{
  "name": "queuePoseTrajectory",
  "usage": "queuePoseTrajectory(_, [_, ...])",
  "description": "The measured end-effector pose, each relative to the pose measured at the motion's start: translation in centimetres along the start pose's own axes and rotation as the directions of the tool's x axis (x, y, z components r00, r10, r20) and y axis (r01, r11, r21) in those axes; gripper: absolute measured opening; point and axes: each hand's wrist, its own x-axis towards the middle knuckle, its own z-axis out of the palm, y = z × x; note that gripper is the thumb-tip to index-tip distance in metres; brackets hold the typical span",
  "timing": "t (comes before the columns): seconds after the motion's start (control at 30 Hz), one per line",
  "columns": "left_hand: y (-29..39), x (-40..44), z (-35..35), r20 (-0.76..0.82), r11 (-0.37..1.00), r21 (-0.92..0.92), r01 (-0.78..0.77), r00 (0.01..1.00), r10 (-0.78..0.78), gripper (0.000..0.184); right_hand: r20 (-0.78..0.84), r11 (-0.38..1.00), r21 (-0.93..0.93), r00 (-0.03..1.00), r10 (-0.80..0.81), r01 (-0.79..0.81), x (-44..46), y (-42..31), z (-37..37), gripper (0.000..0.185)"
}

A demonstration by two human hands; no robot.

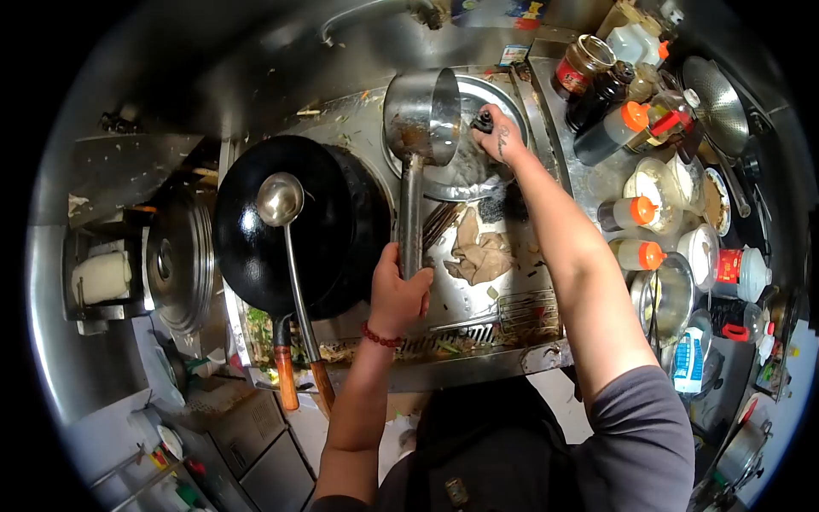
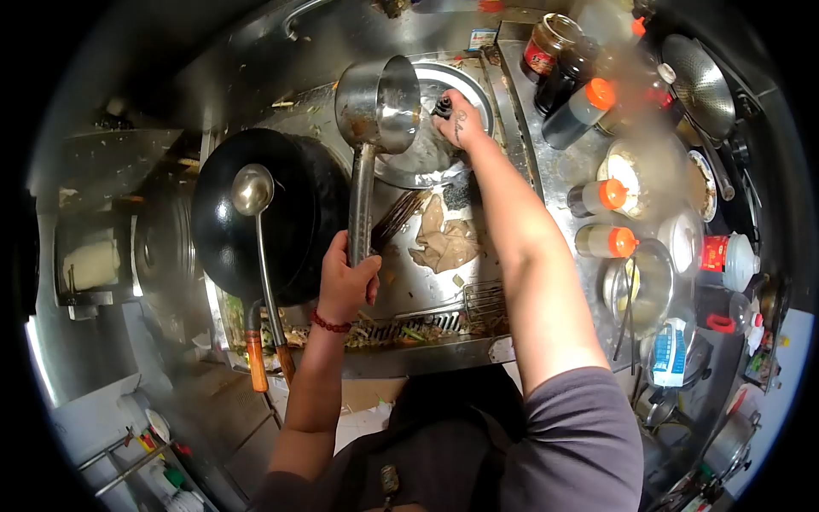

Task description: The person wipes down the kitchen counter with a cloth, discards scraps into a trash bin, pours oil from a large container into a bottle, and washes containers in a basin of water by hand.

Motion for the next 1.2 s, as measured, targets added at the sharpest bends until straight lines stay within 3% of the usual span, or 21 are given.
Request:
queuePoseTrajectory(0.07, [0.1,-0.6,0.1,-0.004,0.994,-0.11,0.008,1.0,-0.008,0.019,0.039,0.995,0.092,0.999,-0.033,0.03,-1.5,-0.2,0.5,0.051])
queuePoseTrajectory(0.1, [0.4,-1.1,0.0,0.007,0.977,-0.212,0.006,1.0,-0.005,0.02,-0.019,0.987,0.098,0.992,-0.122,0.124,-2.3,-0.3,1.1,0.05])
queuePoseTrajectory(0.17, [2.0,-2.4,-0.5,-0.01,0.96,-0.278,0.021,1.0,-0.025,0.019,-0.169,0.901,-0.07,0.885,-0.434,0.429,-3.3,0.0,2.3,0.048])
queuePoseTrajectory(0.23, [3.0,-4.1,-1.7,0.045,0.836,-0.534,0.125,0.992,-0.119,0.02,0.026,0.978,0.12,0.984,-0.177,0.172,-4.7,-0.8,2.3,0.047])
queuePoseTrajectory(0.3, [2.5,-6.1,-3.9,0.095,0.717,-0.688,0.112,0.993,-0.064,0.025,0.016,0.968,0.146,0.978,-0.208,0.204,-4.8,-1.2,2.3,0.046])
queuePoseTrajectory(0.43, [1.8,-8.7,-7.2,0.127,0.376,-0.921,0.104,0.991,0.037,0.029,-0.059,0.965,0.259,0.998,-0.022,0.036,-4.5,0.1,2.9,0.048])
queuePoseTrajectory(0.57, [-0.8,-7.9,-8.7,0.068,0.295,-0.954,0.058,0.997,0.022,0.03,-0.055,0.879,0.47,0.991,0.12,-0.08,-4.8,-0.4,3.1,0.051])
queuePoseTrajectory(0.6, [-1.7,-7.3,-9.3,0.126,0.285,-0.954,0.087,0.985,0.12,0.031,-0.041,0.899,0.433,0.995,0.086,-0.06,-4.7,-0.6,2.9,0.052])
queuePoseTrajectory(0.63, [-1.9,-6.9,-9.5,0.135,0.282,-0.955,0.097,0.984,0.12,0.031,-0.022,0.917,0.396,0.998,0.052,-0.039,-4.6,-0.9,2.8,0.053])
queuePoseTrajectory(0.83, [-3.2,-4.0,-9.7,0.037,-0.028,-0.999,0.044,0.972,0.231,0.029,0.089,0.89,0.452,0.996,0.021,-0.059,-4.5,-3.1,2.6,0.053])
queuePoseTrajectory(0.87, [-3.5,-3.5,-9.5,0.104,-0.007,-0.993,0.114,0.93,0.352,0.039,0.119,0.901,0.432,0.993,0.0,-0.052,-4.7,-3.8,2.1,0.054])
queuePoseTrajectory(0.9, [-3.6,-3.6,-9.2,0.109,-0.002,-0.993,0.117,0.927,0.358,0.039,0.149,0.911,0.411,0.989,-0.019,-0.044,-5.0,-4.5,1.7,0.054])
queuePoseTrajectory(0.97, [-3.1,-4.1,-6.6,-0.12,-0.004,-0.993,-0.121,0.98,0.159,0.047,0.093,0.943,0.331,0.993,-0.075,0.04,-5.6,-4.9,1.5,0.067])
queuePoseTrajectory(1.0, [-4.0,-3.5,-4.8,-0.147,-0.191,-0.976,-0.102,0.959,0.242,0.052,-0.024,0.964,0.239,0.993,-0.115,0.118,-6.2,-4.9,1.5,0.071])
queuePoseTrajectory(1.03, [-4.6,-4.0,-3.0,-0.157,-0.33,-0.931,-0.153,0.987,-0.013,0.047,-0.136,0.973,0.135,0.976,-0.167,0.185,-7.2,-5.2,1.1,0.075])
queuePoseTrajectory(1.07, [-7.6,-4.9,-1.7,0.086,-0.151,-0.984,0.099,0.992,0.087,0.043,-0.149,0.978,0.184,0.986,-0.077,0.104,-8.7,-5.4,0.6,0.079])
queuePoseTrajectory(1.13, [-9.7,-4.0,1.7,0.186,0.286,-0.931,0.228,0.968,-0.168,0.037,-0.149,0.996,0.077,0.988,-0.041,0.053,-13.5,-4.1,0.9,0.064])
queuePoseTrajectory(1.17, [-9.3,-2.8,2.8,0.193,0.281,-0.931,0.232,0.968,-0.159,0.037,-0.105,0.994,0.032,0.989,-0.103,0.107,-16.6,-3.4,2.1,0.054])
queuePoseTrajectory(1.2, [-8.2,-0.9,4.1,0.129,0.321,-0.937,0.136,0.991,-0.043,0.034,-0.091,0.991,0.005,0.987,-0.135,0.136,-19.9,-2.5,3.8,0.05])
